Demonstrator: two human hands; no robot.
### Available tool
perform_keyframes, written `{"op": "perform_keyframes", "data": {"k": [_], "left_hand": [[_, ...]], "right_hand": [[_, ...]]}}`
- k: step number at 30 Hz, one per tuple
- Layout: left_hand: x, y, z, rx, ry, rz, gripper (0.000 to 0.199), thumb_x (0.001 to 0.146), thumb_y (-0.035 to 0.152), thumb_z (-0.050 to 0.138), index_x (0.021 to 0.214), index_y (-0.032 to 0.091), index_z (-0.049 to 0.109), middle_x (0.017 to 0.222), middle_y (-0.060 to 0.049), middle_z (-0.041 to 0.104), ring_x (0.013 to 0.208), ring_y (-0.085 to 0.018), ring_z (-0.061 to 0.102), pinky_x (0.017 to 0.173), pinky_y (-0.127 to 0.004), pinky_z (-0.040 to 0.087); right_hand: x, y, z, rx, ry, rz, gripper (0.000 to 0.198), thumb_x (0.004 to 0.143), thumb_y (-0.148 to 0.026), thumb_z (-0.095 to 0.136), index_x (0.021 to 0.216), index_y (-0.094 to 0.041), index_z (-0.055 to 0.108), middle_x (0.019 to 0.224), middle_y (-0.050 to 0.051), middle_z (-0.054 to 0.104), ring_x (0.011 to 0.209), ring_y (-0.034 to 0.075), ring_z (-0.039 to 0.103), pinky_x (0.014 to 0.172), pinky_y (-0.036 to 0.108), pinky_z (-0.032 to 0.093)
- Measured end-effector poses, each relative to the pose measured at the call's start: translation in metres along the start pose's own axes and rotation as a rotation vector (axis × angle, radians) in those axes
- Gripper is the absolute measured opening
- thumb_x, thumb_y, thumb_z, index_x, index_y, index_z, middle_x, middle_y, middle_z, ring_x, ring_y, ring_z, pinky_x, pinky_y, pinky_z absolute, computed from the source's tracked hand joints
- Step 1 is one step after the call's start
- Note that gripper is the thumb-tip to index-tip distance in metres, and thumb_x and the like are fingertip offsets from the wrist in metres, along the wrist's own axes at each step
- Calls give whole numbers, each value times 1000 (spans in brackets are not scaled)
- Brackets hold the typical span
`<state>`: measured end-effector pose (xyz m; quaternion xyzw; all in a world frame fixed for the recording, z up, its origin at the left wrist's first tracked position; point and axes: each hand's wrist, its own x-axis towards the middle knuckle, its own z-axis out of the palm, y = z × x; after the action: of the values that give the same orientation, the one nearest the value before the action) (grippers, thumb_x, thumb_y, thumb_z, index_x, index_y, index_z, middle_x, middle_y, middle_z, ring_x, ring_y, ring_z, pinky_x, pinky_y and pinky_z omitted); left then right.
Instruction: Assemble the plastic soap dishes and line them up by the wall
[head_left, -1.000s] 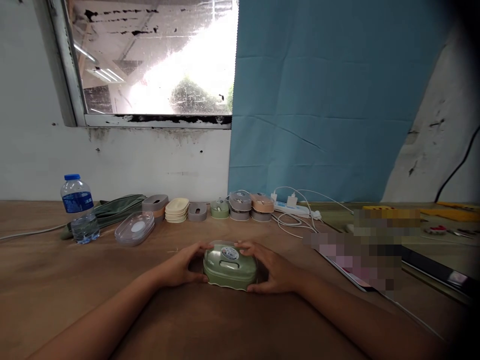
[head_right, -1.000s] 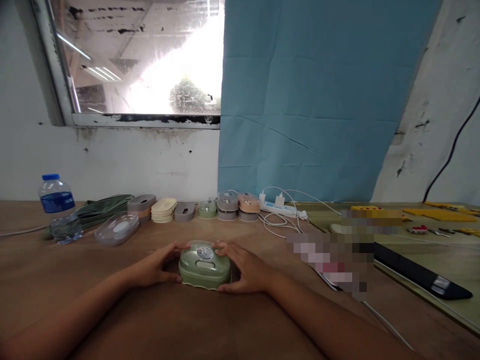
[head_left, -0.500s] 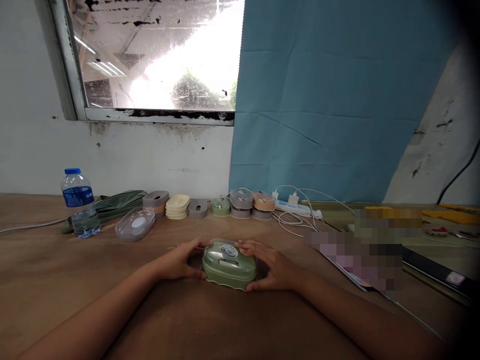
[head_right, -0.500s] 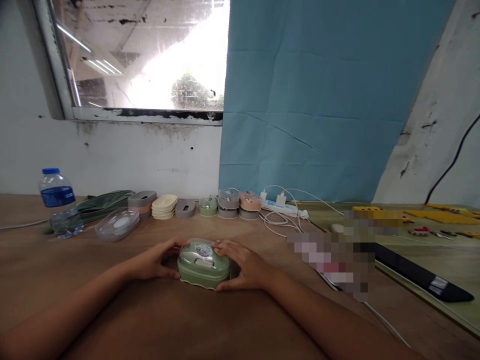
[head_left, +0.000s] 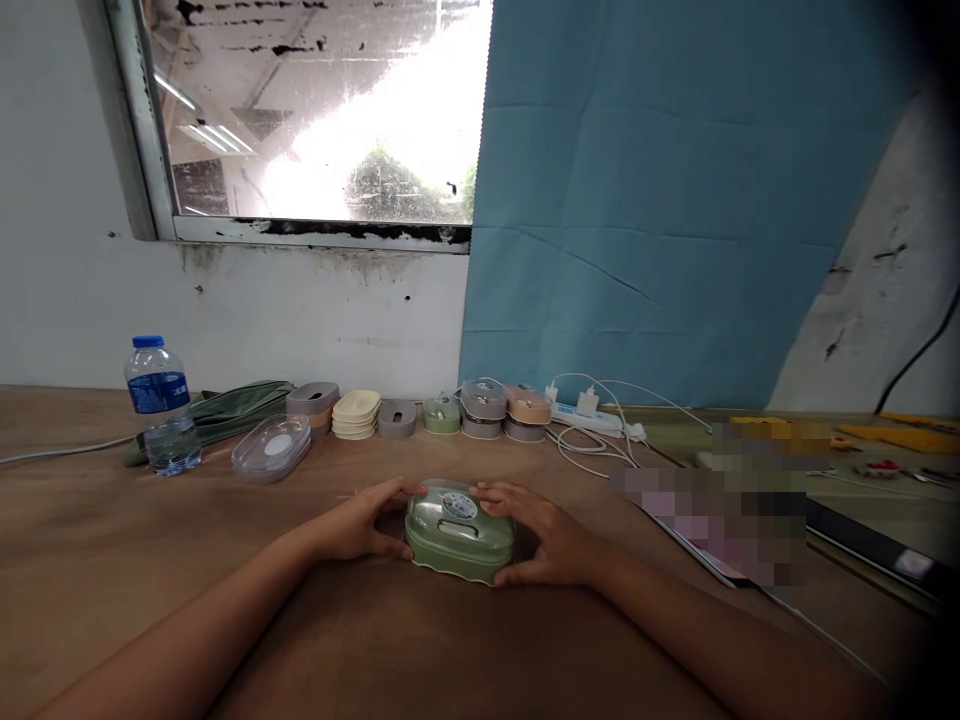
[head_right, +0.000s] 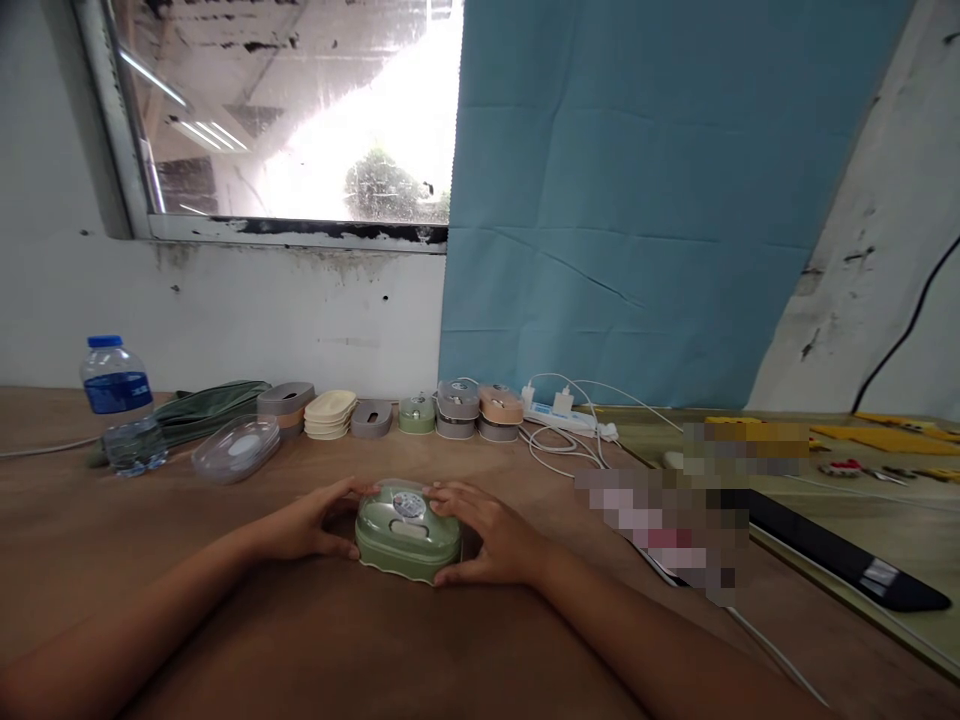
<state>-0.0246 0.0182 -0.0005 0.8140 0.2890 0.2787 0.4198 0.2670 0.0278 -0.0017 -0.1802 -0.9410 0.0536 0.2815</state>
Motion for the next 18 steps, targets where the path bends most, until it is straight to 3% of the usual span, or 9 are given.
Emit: {"op": "perform_keyframes", "data": {"k": [10,15,18], "left_hand": [[1,-6,0,104,78,54,61,58,23,76,112,24,49,121,-6,48,112,-23,46,97,-38,36],[0,-7,0,107,67,44,61,59,22,75,113,24,47,123,-7,46,113,-23,45,97,-37,35],[-1,-5,0,96,34,56,62,58,21,75,113,23,45,123,-7,46,113,-22,45,98,-38,34]], "right_hand": [[1,0,1,29,-29,-12,65,63,-44,71,115,-24,38,128,11,45,122,24,37,98,42,35],[0,-3,-1,69,-5,-12,62,62,-47,70,112,-22,42,125,11,48,119,25,40,97,42,34],[2,-1,1,175,76,42,44,77,-57,48,101,-19,49,115,11,55,109,24,49,90,39,40]]}}
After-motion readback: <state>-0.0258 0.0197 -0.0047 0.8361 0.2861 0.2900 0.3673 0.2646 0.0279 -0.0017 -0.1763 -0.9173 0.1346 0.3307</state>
